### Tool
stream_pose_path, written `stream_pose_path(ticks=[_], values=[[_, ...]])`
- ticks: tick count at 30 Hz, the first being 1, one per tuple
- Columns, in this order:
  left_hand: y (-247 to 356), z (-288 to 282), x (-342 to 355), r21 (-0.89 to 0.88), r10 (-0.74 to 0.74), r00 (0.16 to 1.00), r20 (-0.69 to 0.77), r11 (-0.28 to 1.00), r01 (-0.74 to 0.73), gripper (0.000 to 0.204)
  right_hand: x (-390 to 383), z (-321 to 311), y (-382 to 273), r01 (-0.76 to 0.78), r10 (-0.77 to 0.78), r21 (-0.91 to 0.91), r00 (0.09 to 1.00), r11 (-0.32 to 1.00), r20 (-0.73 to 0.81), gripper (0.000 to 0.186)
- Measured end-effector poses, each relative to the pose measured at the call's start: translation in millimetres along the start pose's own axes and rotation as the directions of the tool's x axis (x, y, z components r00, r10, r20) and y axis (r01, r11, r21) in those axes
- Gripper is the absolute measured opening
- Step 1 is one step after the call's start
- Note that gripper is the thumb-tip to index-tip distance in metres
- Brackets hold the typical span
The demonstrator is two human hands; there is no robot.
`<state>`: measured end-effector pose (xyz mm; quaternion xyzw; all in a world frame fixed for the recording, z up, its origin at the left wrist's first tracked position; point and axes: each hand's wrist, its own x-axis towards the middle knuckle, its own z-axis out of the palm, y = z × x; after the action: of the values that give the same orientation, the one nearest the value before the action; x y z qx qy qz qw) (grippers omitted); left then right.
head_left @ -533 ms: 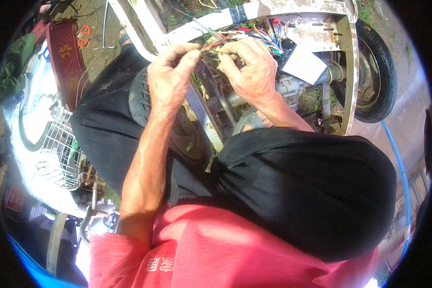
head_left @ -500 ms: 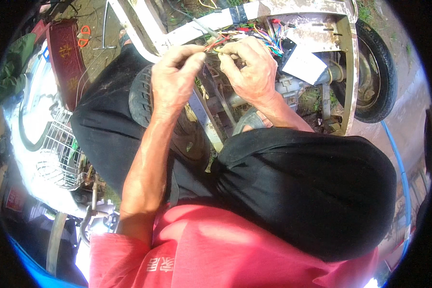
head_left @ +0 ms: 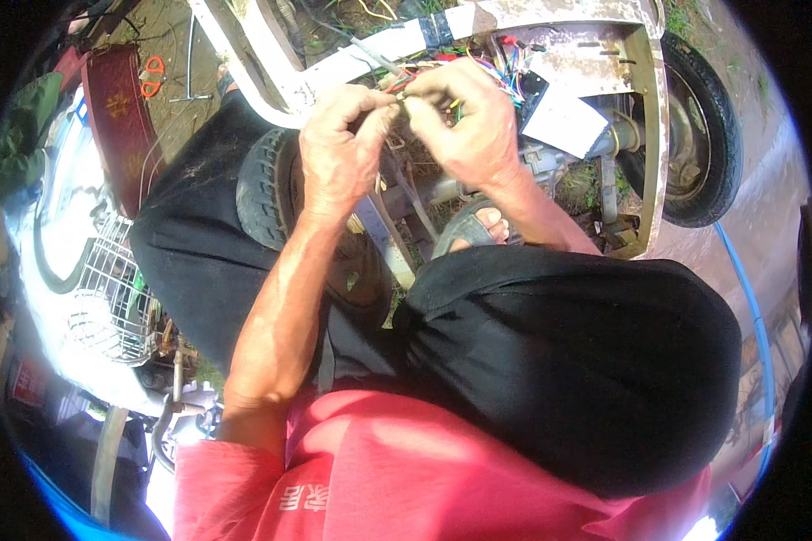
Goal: The person works on the exposed wiring of a three-wheeled vehicle, stripping and twisting wires by hand. They occasionally reach for tools and a multimeter while continuing to manipulate the wire bundle.
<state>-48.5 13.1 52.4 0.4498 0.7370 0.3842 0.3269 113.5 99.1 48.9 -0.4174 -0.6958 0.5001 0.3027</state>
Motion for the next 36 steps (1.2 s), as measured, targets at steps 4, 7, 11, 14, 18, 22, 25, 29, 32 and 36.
stream_pose_path(ticks=[4,7,11,14,18,22,25,29,32,36], values=[[1.6,-0.3,0.2,-0.182,-0.193,0.981,0.001,0.965,0.190,0.013,18.8,-12.8,4.0,-0.084,0.079,-0.183,0.996,0.979,-0.032,0.025],[2.6,-2.9,1.6,-0.145,-0.232,0.972,0.020,0.962,0.233,0.017,32.2,-16.4,13.5,0.005,0.032,-0.390,0.996,0.921,0.089,0.029],[6.4,-4.7,4.8,-0.114,-0.225,0.974,0.033,0.967,0.227,0.018,36.0,-17.5,20.6,0.056,0.006,-0.393,0.988,0.918,0.155,0.026],[6.8,-6.4,6.6,-0.083,-0.204,0.977,0.053,0.975,0.208,0.018,35.3,-16.0,22.8,-0.026,0.078,-0.312,0.984,0.950,0.158,0.024],[9.1,-5.9,10.9,-0.146,-0.243,0.967,0.074,0.957,0.252,0.017,28.1,-13.4,14.5,-0.128,0.138,-0.130,0.988,0.983,0.072,0.016],[10.2,-3.0,19.4,-0.149,-0.241,0.968,0.072,0.957,0.249,0.015,15.5,-11.8,22.0,0.121,-0.122,-0.115,0.992,0.986,-0.010,0.011],[4.5,-0.3,23.8,-0.164,-0.217,0.973,0.077,0.960,0.227,0.014,12.1,-10.8,25.4,0.236,-0.251,-0.179,0.966,0.955,-0.063,0.008],[-3.1,2.6,23.4,-0.176,-0.206,0.976,0.076,0.960,0.217,0.014,8.4,-6.6,31.0,0.261,-0.264,-0.143,0.964,0.955,-0.001,0.011],[3.7,2.2,22.5,-0.219,-0.247,0.966,0.079,0.941,0.259,0.014,6.8,-5.4,35.9,0.255,-0.250,-0.131,0.967,0.958,0.049,0.013],[1.4,3.1,19.8,-0.351,-0.260,0.960,0.103,0.894,0.279,0.014,9.1,-8.1,32.6,0.321,-0.313,-0.177,0.947,0.930,0.070,0.013]])
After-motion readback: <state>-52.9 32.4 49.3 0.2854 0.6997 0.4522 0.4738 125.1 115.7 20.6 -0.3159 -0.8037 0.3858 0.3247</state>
